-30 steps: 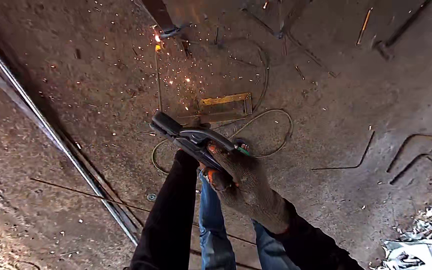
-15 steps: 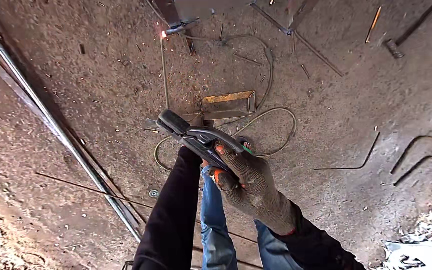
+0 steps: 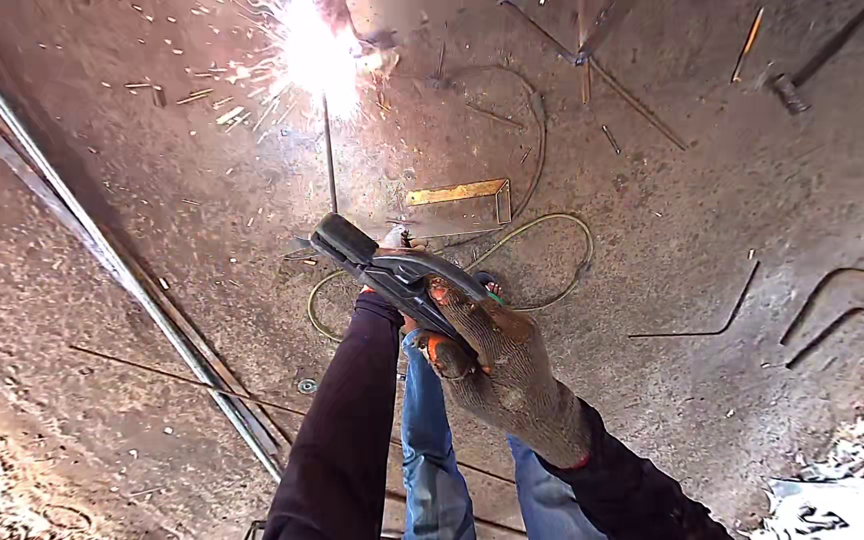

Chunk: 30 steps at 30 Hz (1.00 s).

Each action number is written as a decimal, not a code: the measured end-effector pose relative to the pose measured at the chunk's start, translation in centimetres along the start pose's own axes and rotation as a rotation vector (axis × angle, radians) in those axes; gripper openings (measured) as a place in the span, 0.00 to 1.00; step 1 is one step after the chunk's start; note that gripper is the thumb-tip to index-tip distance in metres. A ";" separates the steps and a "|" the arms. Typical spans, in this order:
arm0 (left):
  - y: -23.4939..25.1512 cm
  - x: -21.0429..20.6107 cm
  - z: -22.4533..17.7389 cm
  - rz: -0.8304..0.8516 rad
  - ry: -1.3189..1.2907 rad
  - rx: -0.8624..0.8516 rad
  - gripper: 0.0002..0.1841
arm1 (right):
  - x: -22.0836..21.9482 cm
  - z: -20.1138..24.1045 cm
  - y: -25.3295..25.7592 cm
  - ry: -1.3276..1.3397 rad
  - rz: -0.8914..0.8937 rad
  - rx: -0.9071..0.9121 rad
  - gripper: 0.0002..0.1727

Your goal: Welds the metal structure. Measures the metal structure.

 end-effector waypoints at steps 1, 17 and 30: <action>-0.8 0.1 -0.7 -0.009 0.064 0.052 0.13 | 0.0 0.0 0.0 -0.004 0.005 0.001 0.22; 2.0 0.3 2.0 0.041 -0.104 -0.002 0.15 | -0.6 0.8 0.5 0.034 0.005 -0.094 0.22; 3.4 0.8 3.2 0.069 -0.069 0.033 0.21 | 2.5 -3.3 -4.7 -0.077 0.056 -0.224 0.29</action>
Point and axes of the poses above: each hand's wrist, its own y-axis towards the middle knuckle, its own x-axis out of the back of the hand, z = x × y, the point moved 6 cm from there along y, towards the middle knuckle, and after that the axes turned 13 degrees about -z, right-handed, at the moved point
